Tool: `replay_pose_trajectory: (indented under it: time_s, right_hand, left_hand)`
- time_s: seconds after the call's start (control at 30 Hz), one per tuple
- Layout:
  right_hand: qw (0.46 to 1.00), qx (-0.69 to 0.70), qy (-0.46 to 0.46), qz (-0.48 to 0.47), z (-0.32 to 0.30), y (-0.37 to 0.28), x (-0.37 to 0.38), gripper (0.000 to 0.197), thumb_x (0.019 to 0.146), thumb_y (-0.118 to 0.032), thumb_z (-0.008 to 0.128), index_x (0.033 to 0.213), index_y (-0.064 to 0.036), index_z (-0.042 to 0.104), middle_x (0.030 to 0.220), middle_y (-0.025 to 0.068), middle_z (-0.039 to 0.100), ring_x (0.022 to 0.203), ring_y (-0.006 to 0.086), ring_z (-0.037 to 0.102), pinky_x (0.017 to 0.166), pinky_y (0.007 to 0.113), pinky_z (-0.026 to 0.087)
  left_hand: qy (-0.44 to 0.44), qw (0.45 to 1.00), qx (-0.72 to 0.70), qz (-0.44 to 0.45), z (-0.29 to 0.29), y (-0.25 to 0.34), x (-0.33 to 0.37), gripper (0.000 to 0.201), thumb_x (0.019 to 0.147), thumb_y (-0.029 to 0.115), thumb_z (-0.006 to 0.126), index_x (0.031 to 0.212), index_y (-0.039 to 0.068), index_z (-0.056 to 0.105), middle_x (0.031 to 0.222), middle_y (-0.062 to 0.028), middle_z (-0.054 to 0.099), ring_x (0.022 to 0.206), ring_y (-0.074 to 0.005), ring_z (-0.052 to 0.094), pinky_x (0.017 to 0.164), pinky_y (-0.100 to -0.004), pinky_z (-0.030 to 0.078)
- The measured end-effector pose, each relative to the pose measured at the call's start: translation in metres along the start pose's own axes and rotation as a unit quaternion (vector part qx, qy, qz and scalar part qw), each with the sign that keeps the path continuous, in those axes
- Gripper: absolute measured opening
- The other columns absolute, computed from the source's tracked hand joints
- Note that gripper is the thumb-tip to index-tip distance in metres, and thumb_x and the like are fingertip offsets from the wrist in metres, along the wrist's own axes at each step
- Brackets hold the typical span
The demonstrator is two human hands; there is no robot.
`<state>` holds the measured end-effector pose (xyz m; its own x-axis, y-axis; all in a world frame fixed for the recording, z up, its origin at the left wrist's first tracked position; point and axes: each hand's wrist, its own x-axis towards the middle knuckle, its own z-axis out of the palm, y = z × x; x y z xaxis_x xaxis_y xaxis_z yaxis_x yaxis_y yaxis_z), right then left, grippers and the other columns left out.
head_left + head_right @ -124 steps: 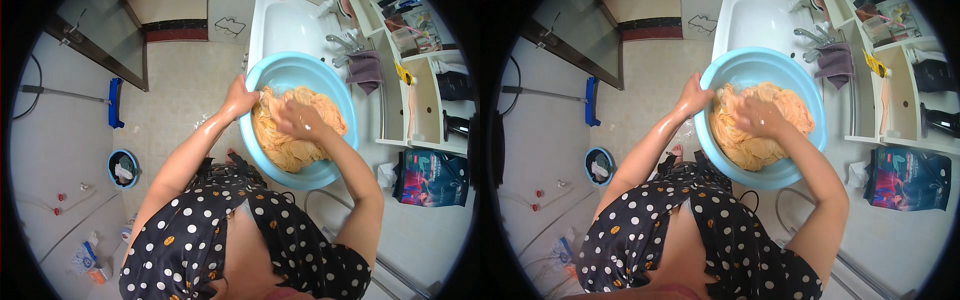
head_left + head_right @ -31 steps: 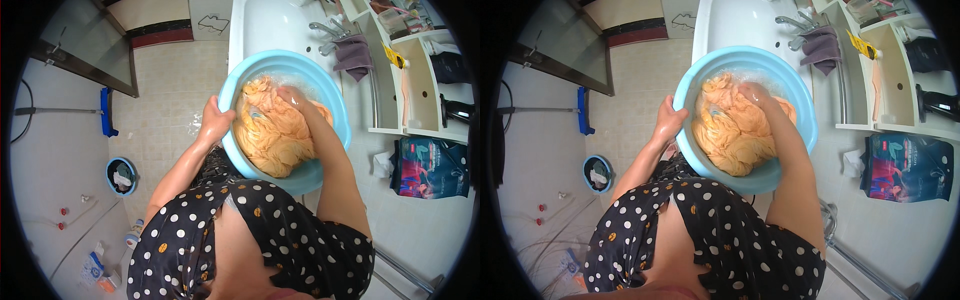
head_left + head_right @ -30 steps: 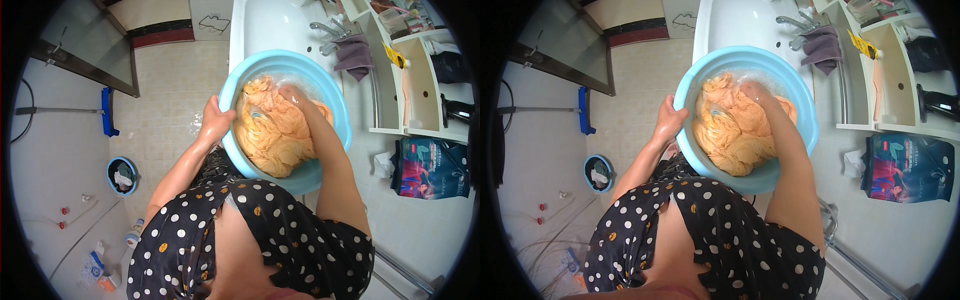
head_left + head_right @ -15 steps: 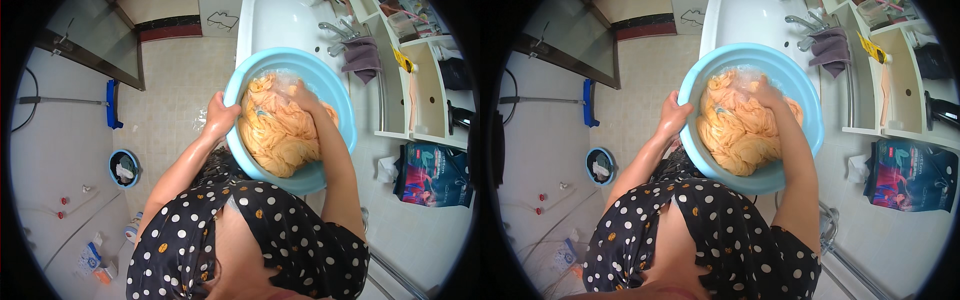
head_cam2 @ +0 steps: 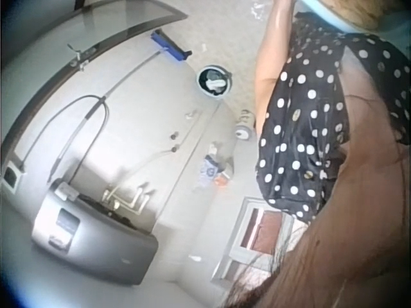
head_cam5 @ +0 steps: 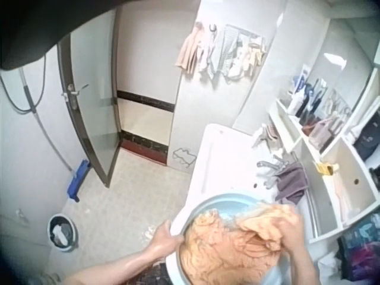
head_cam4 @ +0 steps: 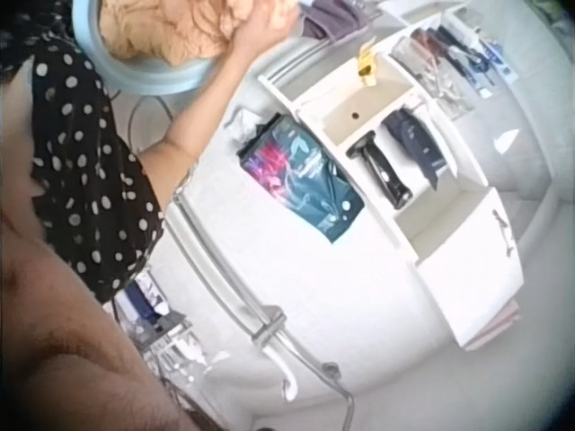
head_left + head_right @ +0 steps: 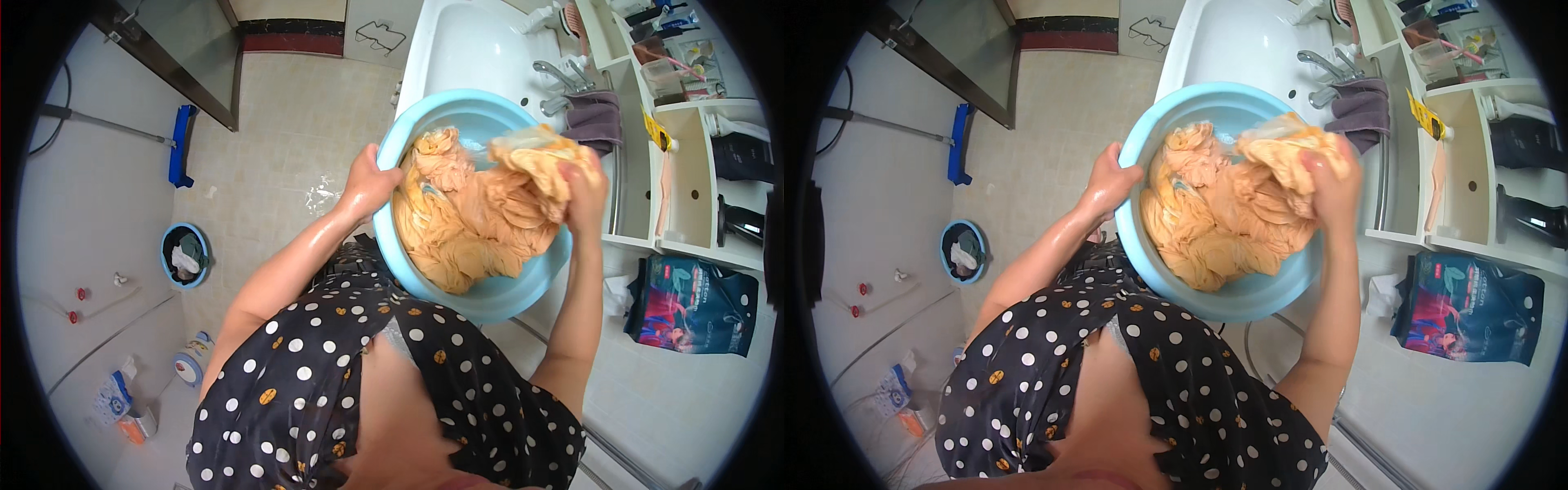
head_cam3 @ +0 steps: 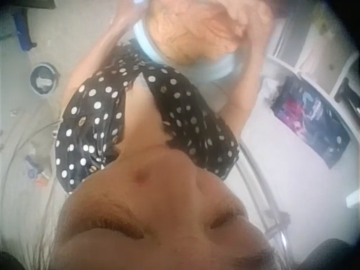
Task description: The person washes clothes by soaking and kneading them in a basin of water, pouring liquid from a bottle over the garments, and scrubbing the fabric by hand in the basin.
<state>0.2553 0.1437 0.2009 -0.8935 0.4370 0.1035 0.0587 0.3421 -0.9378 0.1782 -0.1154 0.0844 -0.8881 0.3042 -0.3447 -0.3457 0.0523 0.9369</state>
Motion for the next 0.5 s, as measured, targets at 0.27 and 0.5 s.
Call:
replay_pose_trajectory:
  time_s: [0.27, 0.5]
  right_hand:
    - [0.985, 0.048, 0.115, -0.120, -0.022, -0.075, -0.032, 0.031, 0.080, -0.013, 0.051, 0.105, 0.0045, 0.049, 0.093, 0.0128, 0.058, 0.082, 0.0183, 0.059, 0.073, 0.028, 0.048]
    - [0.965, -0.223, -0.109, 0.086, 0.001, 0.004, -0.049, 0.027, 0.079, -0.029, 0.063, 0.086, -0.0032, 0.059, 0.079, 0.0074, 0.061, 0.067, 0.0173, 0.056, 0.061, 0.027, 0.045]
  left_hand:
    - [-0.005, 0.999, -0.035, -0.002, 0.004, -0.007, 0.005, 0.026, 0.068, 0.002, 0.054, 0.092, -0.006, 0.047, 0.081, -0.0116, 0.054, 0.074, -0.0172, 0.054, 0.068, -0.0299, 0.045]
    - [-0.019, 0.998, -0.059, -0.005, 0.003, -0.007, 0.011, 0.024, 0.069, 0.002, 0.054, 0.091, -0.005, 0.047, 0.082, -0.0113, 0.054, 0.074, -0.0170, 0.053, 0.067, -0.0293, 0.045]
